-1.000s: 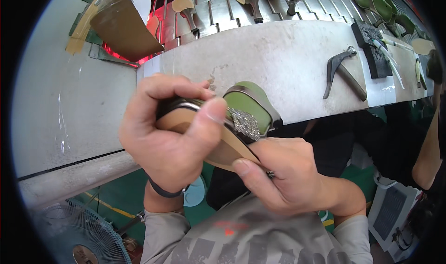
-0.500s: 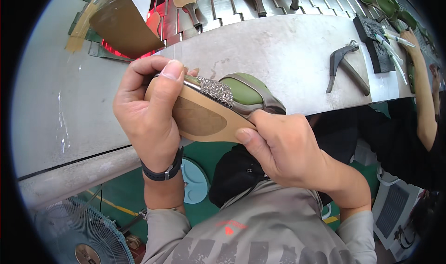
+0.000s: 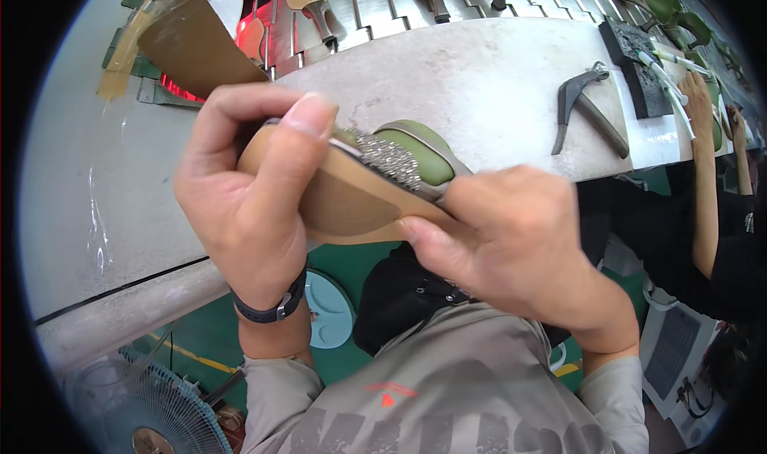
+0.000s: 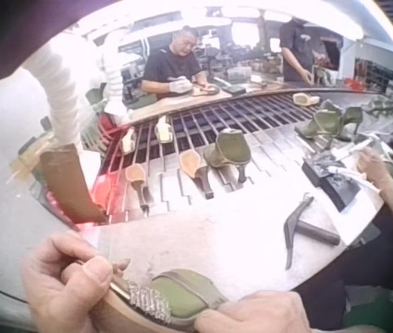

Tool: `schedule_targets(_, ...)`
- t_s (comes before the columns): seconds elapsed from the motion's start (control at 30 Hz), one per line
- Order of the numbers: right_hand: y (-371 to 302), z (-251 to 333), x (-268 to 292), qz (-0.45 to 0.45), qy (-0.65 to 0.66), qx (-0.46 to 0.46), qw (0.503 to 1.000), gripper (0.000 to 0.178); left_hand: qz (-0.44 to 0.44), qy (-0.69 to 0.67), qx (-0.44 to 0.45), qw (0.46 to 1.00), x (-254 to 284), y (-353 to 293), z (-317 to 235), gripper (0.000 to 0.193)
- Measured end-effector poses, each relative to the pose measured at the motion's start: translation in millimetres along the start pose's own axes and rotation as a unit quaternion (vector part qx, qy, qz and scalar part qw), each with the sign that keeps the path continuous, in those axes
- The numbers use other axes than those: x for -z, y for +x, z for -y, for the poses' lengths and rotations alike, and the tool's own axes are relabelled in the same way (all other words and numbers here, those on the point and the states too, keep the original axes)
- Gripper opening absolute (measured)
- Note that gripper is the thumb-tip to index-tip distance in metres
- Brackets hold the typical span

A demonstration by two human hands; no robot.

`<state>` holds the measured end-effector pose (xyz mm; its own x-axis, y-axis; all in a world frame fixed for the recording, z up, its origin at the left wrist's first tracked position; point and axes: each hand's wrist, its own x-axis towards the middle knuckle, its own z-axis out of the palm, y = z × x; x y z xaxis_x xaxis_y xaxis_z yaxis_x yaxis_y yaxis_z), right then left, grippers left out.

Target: The person attaches and presses soles onto high-heeled shoes mounted on shoe lasts by hand, taps the edges with a hammer, and places the assembled shoes onto a conveyor.

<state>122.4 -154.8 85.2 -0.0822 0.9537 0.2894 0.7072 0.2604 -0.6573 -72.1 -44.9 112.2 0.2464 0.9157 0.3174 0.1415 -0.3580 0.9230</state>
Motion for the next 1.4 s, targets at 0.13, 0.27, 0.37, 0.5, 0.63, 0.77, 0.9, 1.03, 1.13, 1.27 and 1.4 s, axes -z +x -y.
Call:
schedule_targets(0.13, 25.1, -11.0, 35.1, -0.168, 0.025, 0.101, 0.98, 0.06, 0.168, -0.047, -0.114, 0.978, -38.0, 16.0, -24.9, 0.031)
schedule_targets(0.27, 20.6, -25.7, 61.3, -0.111, 0.233, -0.08, 0.963, 0.06, 0.175, -0.39, -0.006, 0.904, -76.8, 37.1, 16.0, 0.053)
schedule_targets(0.37, -6.5, -72.3, 60.7, -0.305, 0.322, -0.161, 0.882, 0.041, 0.198, -0.42, 0.237, 0.853, -71.7, 43.8, 92.9, 0.06)
schedule_targets(0.5, -82.7, -85.0, -0.1, -0.274, 0.561, -0.264, 0.735, 0.041, -0.001, -0.302, 0.198, 0.932, -106.6, -0.5, 121.8, 0.061)
schedule_targets(0.63, -105.9, -87.5, -11.1, -0.157, 0.402, -0.275, 0.859, 0.042, 0.099, -0.17, 0.035, 0.98, -96.0, 37.8, 114.1, 0.066)
schedule_targets(0.77, -48.7, -69.8, 18.5, -0.093, 0.171, -0.147, 0.97, 0.06, 0.242, -0.218, -0.043, 0.945, -99.8, 44.6, 106.1, 0.071)
schedule_targets(0.9, 24.4, -39.7, 39.9, -0.042, 0.125, -0.047, 0.99, 0.052, 0.213, -0.227, -0.051, 0.949, -96.6, 36.6, 108.8, 0.075)
schedule_targets(1.03, 29.2, -26.2, 43.3, -0.013, -0.111, 0.145, 0.983, 0.028, 0.222, -0.139, -0.112, 0.958, -93.3, 39.6, 113.4, 0.096)
schedule_targets(1.13, 7.5, -23.9, 32.7, -0.096, -0.114, 0.178, 0.973, 0.037, 0.236, -0.151, -0.089, 0.956, -94.0, 40.3, 106.9, 0.097)
schedule_targets(1.27, 9.8, -37.9, 21.1, -0.091, -0.12, 0.183, 0.972, 0.04, 0.244, -0.133, -0.103, 0.955, -92.0, 43.0, 111.7, 0.106)
schedule_targets(1.4, 17.8, -47.3, 13.5, -0.117, -0.127, 0.228, 0.958, 0.03, 0.239, -0.152, -0.087, 0.955, -93.2, 41.2, 115.6, 0.108)
